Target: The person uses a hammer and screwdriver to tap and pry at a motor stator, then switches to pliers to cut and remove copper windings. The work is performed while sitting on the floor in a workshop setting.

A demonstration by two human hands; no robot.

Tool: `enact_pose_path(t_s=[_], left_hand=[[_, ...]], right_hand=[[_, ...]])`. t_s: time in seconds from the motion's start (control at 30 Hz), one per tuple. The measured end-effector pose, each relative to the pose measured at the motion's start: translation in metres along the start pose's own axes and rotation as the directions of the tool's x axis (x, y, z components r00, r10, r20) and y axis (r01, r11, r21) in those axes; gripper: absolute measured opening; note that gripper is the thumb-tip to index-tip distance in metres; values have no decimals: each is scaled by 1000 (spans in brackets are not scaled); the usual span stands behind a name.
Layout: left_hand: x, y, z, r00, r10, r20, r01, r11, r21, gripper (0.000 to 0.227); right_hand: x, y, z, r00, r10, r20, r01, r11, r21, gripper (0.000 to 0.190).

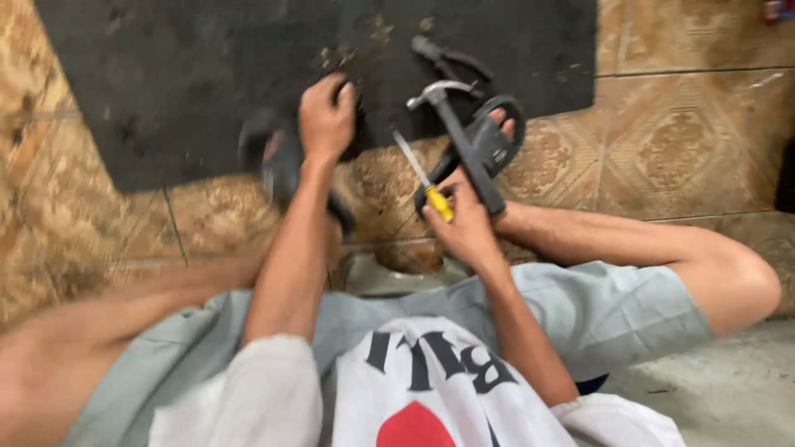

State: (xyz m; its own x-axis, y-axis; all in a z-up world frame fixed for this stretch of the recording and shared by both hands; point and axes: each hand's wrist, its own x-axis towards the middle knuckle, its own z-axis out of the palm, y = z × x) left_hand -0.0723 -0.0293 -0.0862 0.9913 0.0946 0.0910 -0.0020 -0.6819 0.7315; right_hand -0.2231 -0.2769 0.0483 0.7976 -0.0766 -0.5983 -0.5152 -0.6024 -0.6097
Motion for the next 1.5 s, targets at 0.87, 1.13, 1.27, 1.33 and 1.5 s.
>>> enact_pose_path(t_s=[0.87,1.13,1.27,1.33,1.5], left_hand=[[17,2,-31,941,-247,233,256,967,-9,33],[18,13,-40,951,-175,255,199,978,-69,36],[19,-3,-27,964,-128,231,151,985,-82,36],[18,12,-38,954,-128,270,162,981,-110,41],[24,10,-45,939,-134,316,177,978,-110,44]], right_hand=[[126,14,64,984,38,173,15,955,-295,44],[125,-34,40,978,57,202,-3,967,-257,43],[119,-82,28,979,-28,200,88,951,-297,45],[122,-85,31,970,23,243,60,942,-330,50],[108,-57,31,961,-75,266,168,923,-347,59]])
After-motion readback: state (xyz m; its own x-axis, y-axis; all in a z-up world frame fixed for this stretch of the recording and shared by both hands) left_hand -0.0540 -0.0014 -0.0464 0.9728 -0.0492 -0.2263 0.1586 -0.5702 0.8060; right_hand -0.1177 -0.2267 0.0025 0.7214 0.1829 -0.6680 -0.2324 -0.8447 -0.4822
